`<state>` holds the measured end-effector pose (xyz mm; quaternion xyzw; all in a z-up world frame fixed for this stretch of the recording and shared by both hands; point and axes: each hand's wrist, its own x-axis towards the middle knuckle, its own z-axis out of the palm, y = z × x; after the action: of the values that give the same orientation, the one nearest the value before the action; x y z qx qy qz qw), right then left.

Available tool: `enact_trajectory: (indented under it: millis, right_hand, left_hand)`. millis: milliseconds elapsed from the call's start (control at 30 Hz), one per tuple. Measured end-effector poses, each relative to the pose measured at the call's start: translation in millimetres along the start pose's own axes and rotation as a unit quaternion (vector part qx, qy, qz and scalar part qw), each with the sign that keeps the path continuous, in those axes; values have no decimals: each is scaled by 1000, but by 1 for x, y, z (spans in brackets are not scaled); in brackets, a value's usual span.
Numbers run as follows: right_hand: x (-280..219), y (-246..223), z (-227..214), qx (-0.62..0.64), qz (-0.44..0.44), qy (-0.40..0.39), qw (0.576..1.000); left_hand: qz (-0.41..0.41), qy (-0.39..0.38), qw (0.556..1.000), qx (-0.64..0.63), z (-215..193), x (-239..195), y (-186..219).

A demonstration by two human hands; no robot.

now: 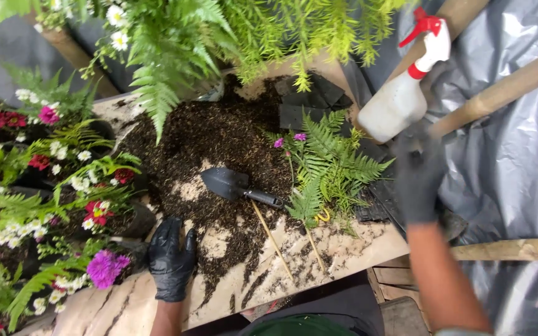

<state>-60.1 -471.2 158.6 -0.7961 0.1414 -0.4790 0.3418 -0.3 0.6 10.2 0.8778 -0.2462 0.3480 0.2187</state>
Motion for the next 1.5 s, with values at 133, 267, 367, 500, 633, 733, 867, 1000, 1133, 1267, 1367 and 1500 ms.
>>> enact_trajectory:
  millis: [133,267,367,500,633,733,867,1000,1133,1267,1367,1500]
  right_hand:
    - [-123,-16,13,-128,-48,-291,947]
    - [-180,-62,36,-152,-67,-390,906]
    - [-194,-75,50,-127,-88,-390,908]
    - [-196,-74,65,-112,-129,-338,925]
    - [-161,-79,85,-208,-132,-348,905]
    - [-144,-81,102,-203,-174,-344,900]
    - [-146,-60,110,-184,-205,-251,928]
    - [-185,-68,75,-188,-142,-325,916]
    - [-221,-71,64,-240,15,-493,836]
    - [-242,-53,62,-287,-59,-376,879]
    - [-251,-45,61,-263,-70,-368,889]
    - [-239,-52,41,-185,-18,-407,894]
  left_hand:
    - [-11,-6,1000,-9,-4,3,2]
    - [-42,-18,999,-3,-6,4,5]
    - [-56,-25,998,-7,-7,2,5]
    - [-70,-10,997,9,4,-6,-2]
    - [-55,28,998,-12,16,-22,-17]
    - [-51,30,998,-3,19,-24,-20]
    - [-55,38,998,-10,17,-21,-19]
    - [-75,26,997,4,7,-12,-10]
    - [-67,7,998,-8,3,-6,-7]
    - [-64,12,998,-18,1,-6,-4]
    - [-71,-3,997,-14,1,-7,-4]
    - [-67,-2,998,11,7,-16,-7]
